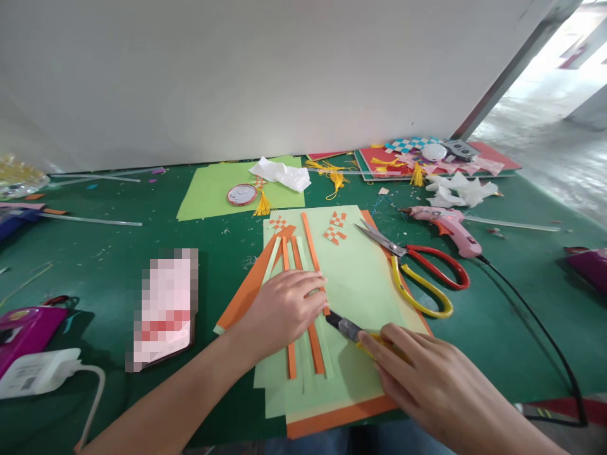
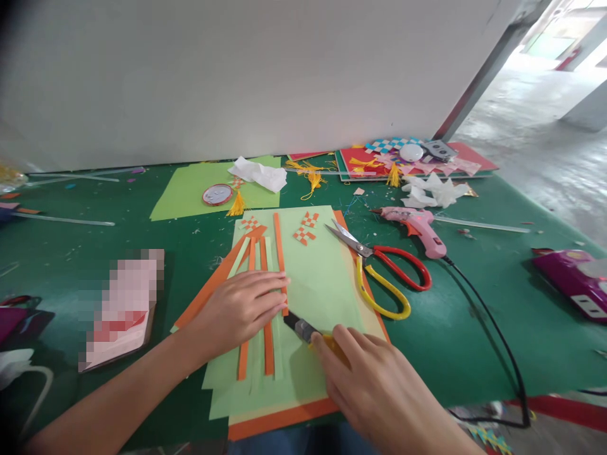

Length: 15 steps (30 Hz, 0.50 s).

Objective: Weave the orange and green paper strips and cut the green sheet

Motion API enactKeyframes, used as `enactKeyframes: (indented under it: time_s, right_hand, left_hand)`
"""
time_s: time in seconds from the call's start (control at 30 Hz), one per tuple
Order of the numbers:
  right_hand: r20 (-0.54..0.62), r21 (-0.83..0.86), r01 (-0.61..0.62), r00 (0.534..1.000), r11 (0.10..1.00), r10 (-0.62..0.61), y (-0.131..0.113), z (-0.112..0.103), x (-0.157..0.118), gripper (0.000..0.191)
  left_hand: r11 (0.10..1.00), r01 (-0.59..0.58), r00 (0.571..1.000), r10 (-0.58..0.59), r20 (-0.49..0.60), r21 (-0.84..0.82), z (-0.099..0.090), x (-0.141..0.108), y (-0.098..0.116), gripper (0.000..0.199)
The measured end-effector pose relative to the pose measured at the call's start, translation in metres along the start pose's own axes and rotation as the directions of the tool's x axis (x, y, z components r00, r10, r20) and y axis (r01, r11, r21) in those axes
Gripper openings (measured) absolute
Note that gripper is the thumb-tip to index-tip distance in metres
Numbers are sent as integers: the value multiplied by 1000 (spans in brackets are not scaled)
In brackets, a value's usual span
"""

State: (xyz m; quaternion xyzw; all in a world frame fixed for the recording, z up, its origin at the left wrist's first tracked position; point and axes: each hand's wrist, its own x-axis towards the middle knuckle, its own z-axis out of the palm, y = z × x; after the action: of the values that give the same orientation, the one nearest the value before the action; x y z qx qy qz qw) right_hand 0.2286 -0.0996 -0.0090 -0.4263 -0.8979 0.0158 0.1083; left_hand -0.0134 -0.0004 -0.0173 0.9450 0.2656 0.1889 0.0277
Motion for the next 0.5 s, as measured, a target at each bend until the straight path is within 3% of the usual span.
enactKeyframes:
  time_s: [0.5]
  right_hand:
    - [21, 3, -1, 1000, 1000, 1, 0, 3, -3, 26]
  left_hand:
    - [996, 6, 994, 4, 107, -90, -7, 1, -8, 24]
